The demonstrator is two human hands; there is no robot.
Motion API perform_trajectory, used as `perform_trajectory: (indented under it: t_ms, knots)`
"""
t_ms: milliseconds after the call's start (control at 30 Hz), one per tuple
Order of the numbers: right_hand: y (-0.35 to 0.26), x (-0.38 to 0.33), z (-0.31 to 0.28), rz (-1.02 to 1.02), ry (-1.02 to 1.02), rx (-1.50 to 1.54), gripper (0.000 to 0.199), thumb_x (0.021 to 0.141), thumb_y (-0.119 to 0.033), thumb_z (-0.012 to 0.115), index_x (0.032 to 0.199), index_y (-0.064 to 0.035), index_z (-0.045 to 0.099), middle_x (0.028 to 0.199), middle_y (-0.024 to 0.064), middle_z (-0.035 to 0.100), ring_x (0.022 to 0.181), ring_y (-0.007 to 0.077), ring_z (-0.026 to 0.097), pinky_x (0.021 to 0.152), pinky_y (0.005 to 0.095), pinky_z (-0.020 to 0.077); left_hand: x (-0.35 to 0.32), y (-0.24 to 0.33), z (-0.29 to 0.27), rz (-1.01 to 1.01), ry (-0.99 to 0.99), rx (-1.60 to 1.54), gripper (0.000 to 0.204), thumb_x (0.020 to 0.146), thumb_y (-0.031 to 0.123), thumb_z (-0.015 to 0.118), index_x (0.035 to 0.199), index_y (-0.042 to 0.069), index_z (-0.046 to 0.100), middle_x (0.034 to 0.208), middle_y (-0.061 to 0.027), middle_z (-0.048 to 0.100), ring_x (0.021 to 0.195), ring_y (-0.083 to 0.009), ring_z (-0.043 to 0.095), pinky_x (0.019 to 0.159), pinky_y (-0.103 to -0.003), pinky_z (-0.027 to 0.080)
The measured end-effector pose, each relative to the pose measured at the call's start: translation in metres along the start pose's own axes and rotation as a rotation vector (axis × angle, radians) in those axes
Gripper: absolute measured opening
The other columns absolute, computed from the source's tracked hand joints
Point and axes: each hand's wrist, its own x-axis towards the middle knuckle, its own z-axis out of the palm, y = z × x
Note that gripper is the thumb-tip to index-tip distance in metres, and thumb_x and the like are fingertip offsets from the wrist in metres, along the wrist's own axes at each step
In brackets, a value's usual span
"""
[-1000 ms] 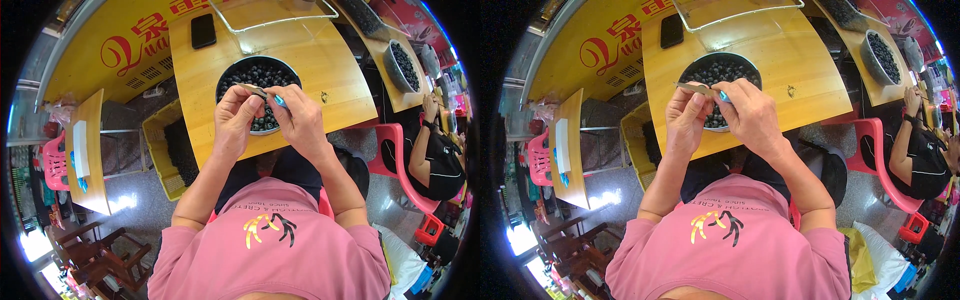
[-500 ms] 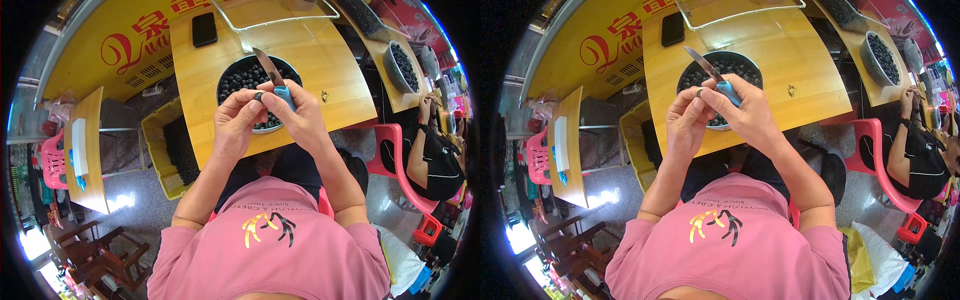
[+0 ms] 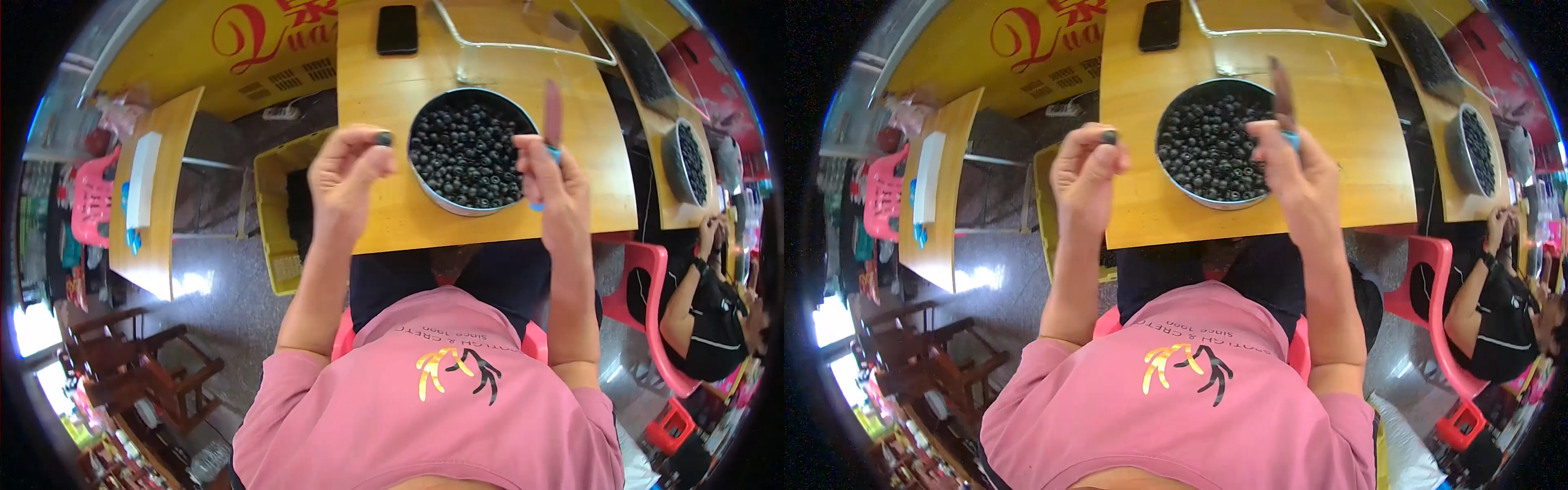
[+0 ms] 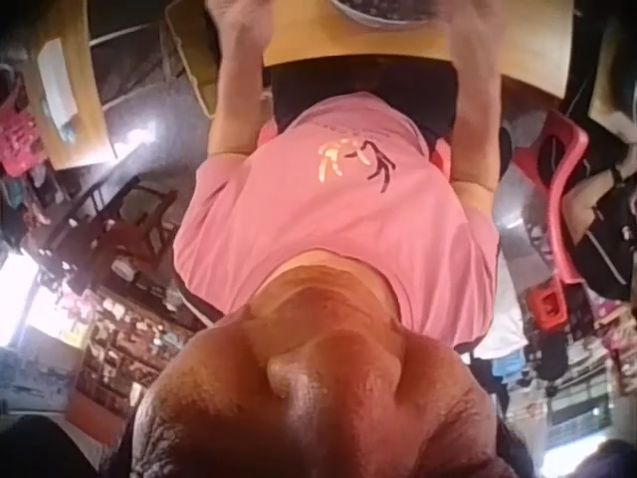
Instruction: The person is using a small knife to remove pits or stems from small black fruits in a bowl.
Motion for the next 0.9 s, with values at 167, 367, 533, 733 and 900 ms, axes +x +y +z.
perform_trajectory:
  t_ms: [167,367,533,733,900]
  knots:
    - [0.003,0.003,-0.027,-0.018,0.053,0.020,0.026,0.098,-0.021,0.055,0.108,0.0007,0.064,0.082,-0.0010,0.057,0.056,0.0013,0.039,0.050,0.0170,0.0300,-0.016,0.020,-0.083,0.034,0.238,0.375,0.024,0.086,-0.003,0.064,0.108,0.003,0.059,0.105,-0.0028,0.059,0.093,-0.0092,0.056,0.084,-0.021,0.045]
    - [0.005,0.002,-0.038,-0.002,0.099,0.020,0.026,0.097,-0.021,0.057,0.108,0.0022,0.064,0.082,-0.0002,0.057,0.056,0.0013,0.039,0.050,0.0175,0.0304,-0.011,0.023,-0.068,0.105,0.196,0.662,0.021,0.089,0.000,0.062,0.109,0.001,0.058,0.104,-0.0028,0.058,0.092,-0.0081,0.055,0.083,-0.021,0.045]
    - [0.007,-0.003,-0.038,-0.005,0.076,0.018,0.026,0.097,-0.020,0.057,0.108,0.0027,0.064,0.082,0.0003,0.058,0.056,0.0012,0.039,0.050,0.0174,0.0303,0.022,0.011,0.015,0.117,-0.458,0.854,0.015,0.083,0.002,0.066,0.098,0.000,0.064,0.093,-0.0108,0.064,0.087,-0.0199,0.062,0.074,-0.030,0.048]
    - [0.007,-0.011,-0.041,-0.005,0.080,-0.002,0.026,0.097,-0.020,0.057,0.108,0.0027,0.064,0.080,0.0005,0.059,0.055,0.0010,0.039,0.049,0.0175,0.0297,0.040,-0.049,0.043,0.300,-0.837,1.214,0.016,0.080,0.013,0.069,0.094,0.007,0.065,0.089,-0.0090,0.061,0.091,-0.0278,0.057,0.080,-0.039,0.043]
    - [0.012,-0.012,-0.041,0.021,0.082,-0.023,0.026,0.097,-0.021,0.057,0.107,0.0015,0.065,0.078,-0.0002,0.058,0.055,0.0010,0.039,0.048,0.0172,0.0291,0.045,-0.047,0.048,0.284,-0.845,1.151,0.017,0.079,0.009,0.070,0.095,0.006,0.064,0.093,-0.0078,0.062,0.090,-0.0229,0.059,0.080,-0.036,0.045]
